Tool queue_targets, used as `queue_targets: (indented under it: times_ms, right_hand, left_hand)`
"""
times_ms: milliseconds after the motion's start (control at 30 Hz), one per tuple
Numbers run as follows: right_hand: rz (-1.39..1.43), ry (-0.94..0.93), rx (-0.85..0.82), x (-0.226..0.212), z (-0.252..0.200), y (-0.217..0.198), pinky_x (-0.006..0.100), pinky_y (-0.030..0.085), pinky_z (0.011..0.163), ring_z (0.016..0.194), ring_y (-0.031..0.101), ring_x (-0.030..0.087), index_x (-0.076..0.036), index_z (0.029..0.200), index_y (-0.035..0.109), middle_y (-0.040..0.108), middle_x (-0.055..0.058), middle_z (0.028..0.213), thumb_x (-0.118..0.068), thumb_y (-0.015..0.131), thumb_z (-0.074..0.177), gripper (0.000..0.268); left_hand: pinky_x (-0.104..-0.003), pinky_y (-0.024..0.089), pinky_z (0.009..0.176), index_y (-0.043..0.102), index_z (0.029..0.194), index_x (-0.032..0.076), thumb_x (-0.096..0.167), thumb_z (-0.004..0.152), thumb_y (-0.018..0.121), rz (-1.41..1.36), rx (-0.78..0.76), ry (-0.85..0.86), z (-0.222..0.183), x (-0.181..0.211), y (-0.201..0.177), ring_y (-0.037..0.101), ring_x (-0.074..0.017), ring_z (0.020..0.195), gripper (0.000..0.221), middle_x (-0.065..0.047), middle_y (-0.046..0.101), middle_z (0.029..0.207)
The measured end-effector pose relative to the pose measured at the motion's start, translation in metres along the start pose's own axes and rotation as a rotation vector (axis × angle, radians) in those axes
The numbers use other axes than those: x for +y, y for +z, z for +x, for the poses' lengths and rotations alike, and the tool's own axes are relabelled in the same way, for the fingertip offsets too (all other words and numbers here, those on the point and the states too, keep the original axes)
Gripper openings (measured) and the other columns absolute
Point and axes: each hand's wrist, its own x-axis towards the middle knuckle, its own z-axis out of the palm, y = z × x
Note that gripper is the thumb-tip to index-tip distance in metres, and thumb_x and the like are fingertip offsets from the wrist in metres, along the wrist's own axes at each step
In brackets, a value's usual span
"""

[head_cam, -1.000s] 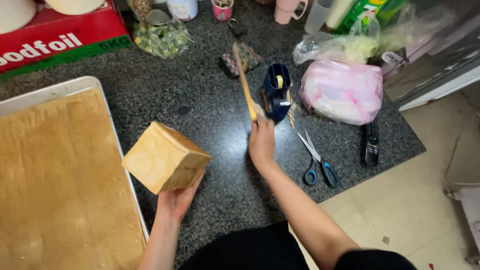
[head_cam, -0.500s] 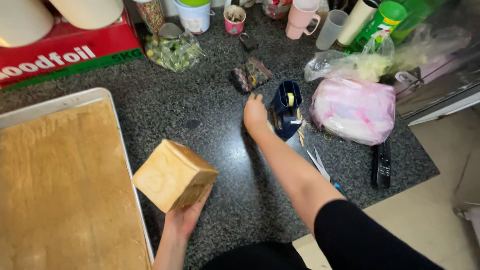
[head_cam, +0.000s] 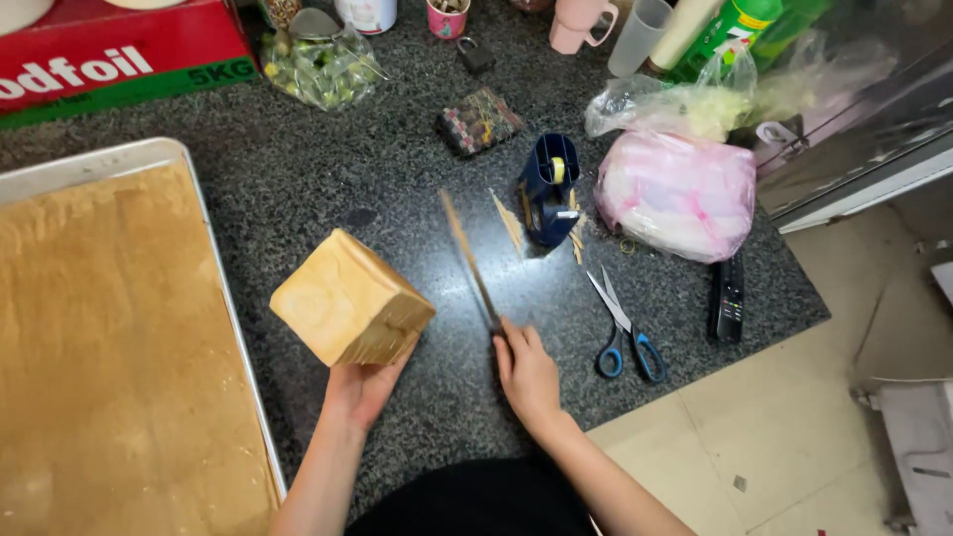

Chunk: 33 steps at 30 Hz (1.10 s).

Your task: The person cuts a loaf of bread into slices using a knife, places a slice into a plastic bag, and then seals the bag using a tape dispenser.

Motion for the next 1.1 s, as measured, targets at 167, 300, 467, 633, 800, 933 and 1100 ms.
queue_targets:
  times_ms: [167, 300, 467, 633, 800, 933, 1100]
  right_hand:
    - [-0.158, -0.080, -0.013, 0.002, -0.003, -0.009, 0.049, 0.049, 0.086, 0.101, 0.061, 0.041, -0.005, 0.125, 0.067, 0.064, 0.021, 0.110, -0.028, 0.067, 0.093, 0.039]
    - [0.257, 0.013, -0.106, -0.012, 0.008, 0.006, 0.044, 0.047, 0.104, 0.122, 0.058, 0.031, -0.009, 0.140, 0.060, 0.063, 0.014, 0.135, -0.043, 0.051, 0.104, 0.050]
    - [1.298, 0.656, -0.514, -0.110, 0.031, -0.015, 0.048, 0.036, 0.114, 0.142, 0.046, 0.023, -0.024, 0.155, 0.037, 0.049, 0.002, 0.152, -0.068, 0.029, 0.094, 0.076]
    - [1.575, 0.511, -0.620, -0.112, 0.061, 0.003, 0.044, 0.037, 0.117, 0.140, 0.051, 0.024, -0.013, 0.151, 0.046, 0.055, 0.007, 0.151, -0.076, 0.027, 0.095, 0.087]
    - [1.444, 0.609, -0.650, -0.110, 0.082, 0.002, 0.044, 0.040, 0.113, 0.132, 0.057, 0.023, -0.013, 0.144, 0.054, 0.062, 0.007, 0.142, -0.075, 0.034, 0.094, 0.082]
    - [1.451, 0.550, -0.652, -0.100, 0.084, 0.014, 0.043, 0.042, 0.113, 0.131, 0.058, 0.024, -0.012, 0.143, 0.055, 0.062, 0.009, 0.140, -0.075, 0.038, 0.094, 0.081]
    - [1.308, 0.551, -0.621, -0.096, 0.084, 0.016, 0.040, 0.041, 0.114, 0.135, 0.055, 0.022, -0.012, 0.146, 0.051, 0.060, 0.009, 0.145, -0.073, 0.042, 0.093, 0.081]
  left_hand:
    - [-0.049, 0.039, 0.118, 0.044, 0.152, 0.010, 0.048, 0.094, 0.059, 0.033, -0.143, 0.032, 0.005, -0.012, -0.015, 0.046, -0.0317, 0.142, 0.071, -0.012, 0.048, 0.155]
    - [-0.047, 0.031, 0.123, 0.039, 0.156, 0.018, 0.070, 0.084, 0.054, 0.151, -0.259, 0.103, -0.014, -0.010, 0.009, 0.040, -0.0250, 0.148, 0.090, -0.002, 0.045, 0.159]
    - [-0.048, 0.028, 0.124, 0.028, 0.159, 0.022, 0.073, 0.086, 0.048, 0.239, -0.246, 0.171, -0.028, -0.023, 0.008, 0.035, -0.0231, 0.151, 0.092, 0.000, 0.040, 0.162]
    - [-0.049, 0.025, 0.121, 0.027, 0.155, 0.027, 0.072, 0.086, 0.040, 0.198, -0.140, 0.145, -0.024, -0.030, -0.018, 0.036, -0.0228, 0.148, 0.084, 0.002, 0.042, 0.157]
    - [-0.050, 0.031, 0.121, 0.042, 0.149, 0.016, 0.068, 0.097, 0.041, 0.308, -0.105, 0.114, -0.017, -0.027, -0.030, 0.043, -0.0261, 0.145, 0.073, -0.007, 0.051, 0.151]
    - [-0.051, 0.038, 0.119, 0.035, 0.149, 0.016, 0.058, 0.099, 0.048, 0.309, -0.034, 0.126, -0.008, -0.033, -0.040, 0.045, -0.0256, 0.143, 0.066, -0.006, 0.049, 0.151]
    - [-0.045, 0.038, 0.114, 0.036, 0.158, 0.019, 0.047, 0.101, 0.045, 0.499, 0.055, 0.082, -0.009, -0.037, -0.041, 0.050, -0.0196, 0.135, 0.064, -0.002, 0.054, 0.149]
